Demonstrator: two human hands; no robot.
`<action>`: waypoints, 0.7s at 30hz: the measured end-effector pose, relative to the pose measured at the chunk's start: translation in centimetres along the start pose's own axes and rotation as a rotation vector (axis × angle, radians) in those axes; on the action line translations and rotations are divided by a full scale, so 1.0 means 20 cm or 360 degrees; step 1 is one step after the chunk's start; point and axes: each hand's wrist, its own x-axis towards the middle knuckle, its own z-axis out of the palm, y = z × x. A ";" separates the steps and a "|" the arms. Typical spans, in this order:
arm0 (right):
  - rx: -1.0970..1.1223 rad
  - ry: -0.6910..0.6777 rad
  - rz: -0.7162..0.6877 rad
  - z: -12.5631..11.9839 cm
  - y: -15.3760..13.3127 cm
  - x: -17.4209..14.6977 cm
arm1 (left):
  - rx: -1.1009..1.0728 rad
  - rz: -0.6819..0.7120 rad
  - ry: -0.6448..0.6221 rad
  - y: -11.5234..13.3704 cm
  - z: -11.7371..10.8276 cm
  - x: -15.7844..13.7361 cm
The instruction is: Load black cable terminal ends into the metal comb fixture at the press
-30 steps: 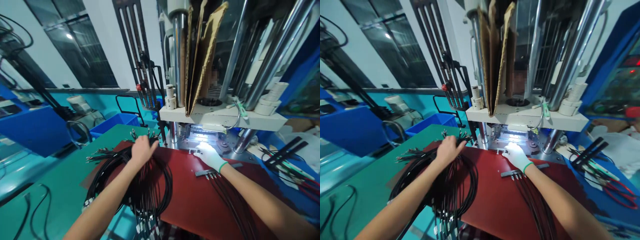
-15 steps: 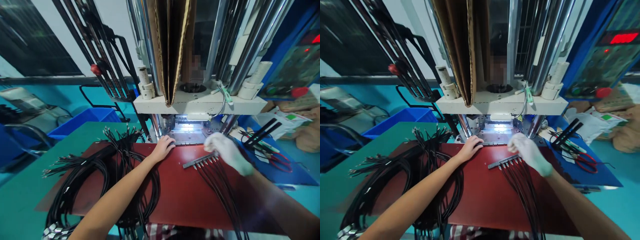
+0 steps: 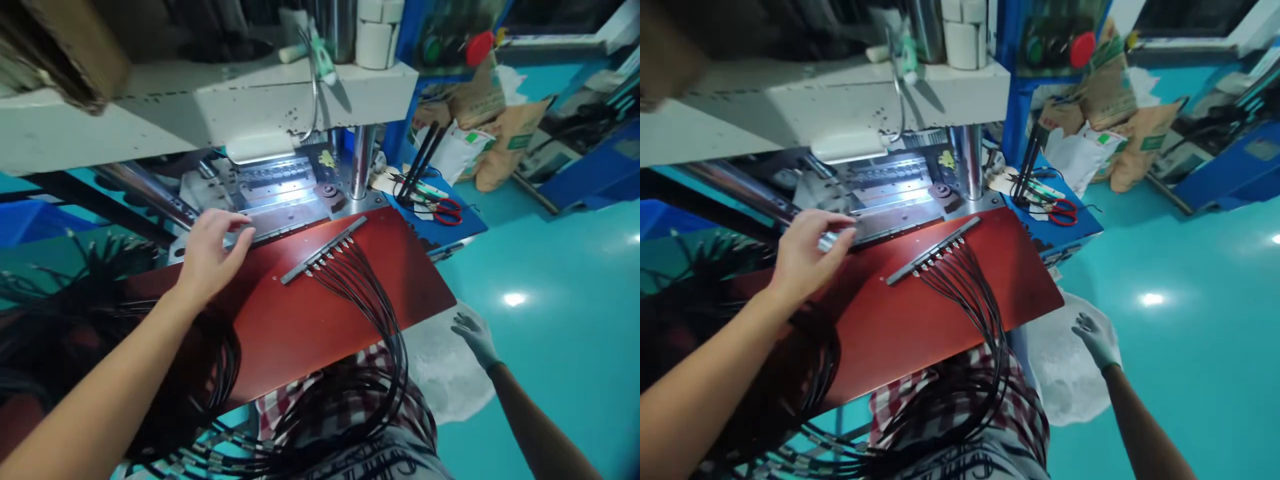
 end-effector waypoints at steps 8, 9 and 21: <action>-0.0649 0.0188 0.0246 -0.11 0.18 0.12 | -0.0187 0.0044 -0.0709 0.32 0.30 0.08; -0.0712 0.0171 0.0165 -0.12 0.17 0.13 | -0.0176 0.0032 -0.0706 0.34 0.33 0.09; -0.1543 -0.0571 -0.0690 0.36 0.41 -0.05 | -0.0231 -0.0080 -0.0700 0.36 0.38 0.09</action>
